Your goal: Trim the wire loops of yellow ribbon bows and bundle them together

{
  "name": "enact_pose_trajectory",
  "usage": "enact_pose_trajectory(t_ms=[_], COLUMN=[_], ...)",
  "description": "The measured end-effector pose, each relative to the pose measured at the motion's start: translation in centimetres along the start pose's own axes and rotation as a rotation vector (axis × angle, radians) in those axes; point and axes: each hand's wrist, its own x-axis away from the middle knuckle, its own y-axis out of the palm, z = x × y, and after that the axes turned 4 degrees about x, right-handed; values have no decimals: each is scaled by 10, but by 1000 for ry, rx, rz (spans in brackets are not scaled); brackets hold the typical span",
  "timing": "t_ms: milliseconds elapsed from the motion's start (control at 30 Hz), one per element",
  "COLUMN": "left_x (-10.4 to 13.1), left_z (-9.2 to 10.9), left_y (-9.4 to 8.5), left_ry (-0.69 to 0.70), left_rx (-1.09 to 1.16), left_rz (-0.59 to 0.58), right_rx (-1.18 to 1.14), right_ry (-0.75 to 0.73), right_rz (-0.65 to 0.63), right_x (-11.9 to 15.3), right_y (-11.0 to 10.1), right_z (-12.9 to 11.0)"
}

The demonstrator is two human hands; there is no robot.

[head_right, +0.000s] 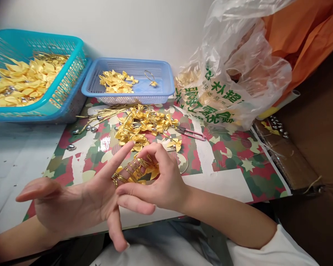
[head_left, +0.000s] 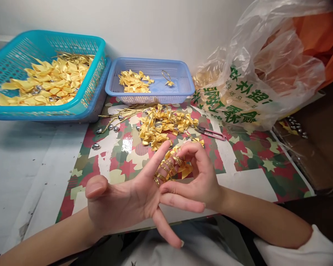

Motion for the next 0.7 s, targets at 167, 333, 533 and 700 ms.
enact_pose_trajectory(t_ms=[167,333,533,700], left_x=[0,2,3,0], left_z=[0,1,4,3], left_y=[0,-3,-3,-1], left_ry=[-16,-16,5,10], left_rx=[-48,-50,-20,-11], left_rz=[13,17,8,33], right_rx=[32,-10,-59,-6], right_ry=[32,69,98,123], right_rz=[-31,-43,-68,-46], right_x=[0,-1,-2,-3], right_y=[-1,1,-1,-1], right_z=[-2,-1,-2,-2])
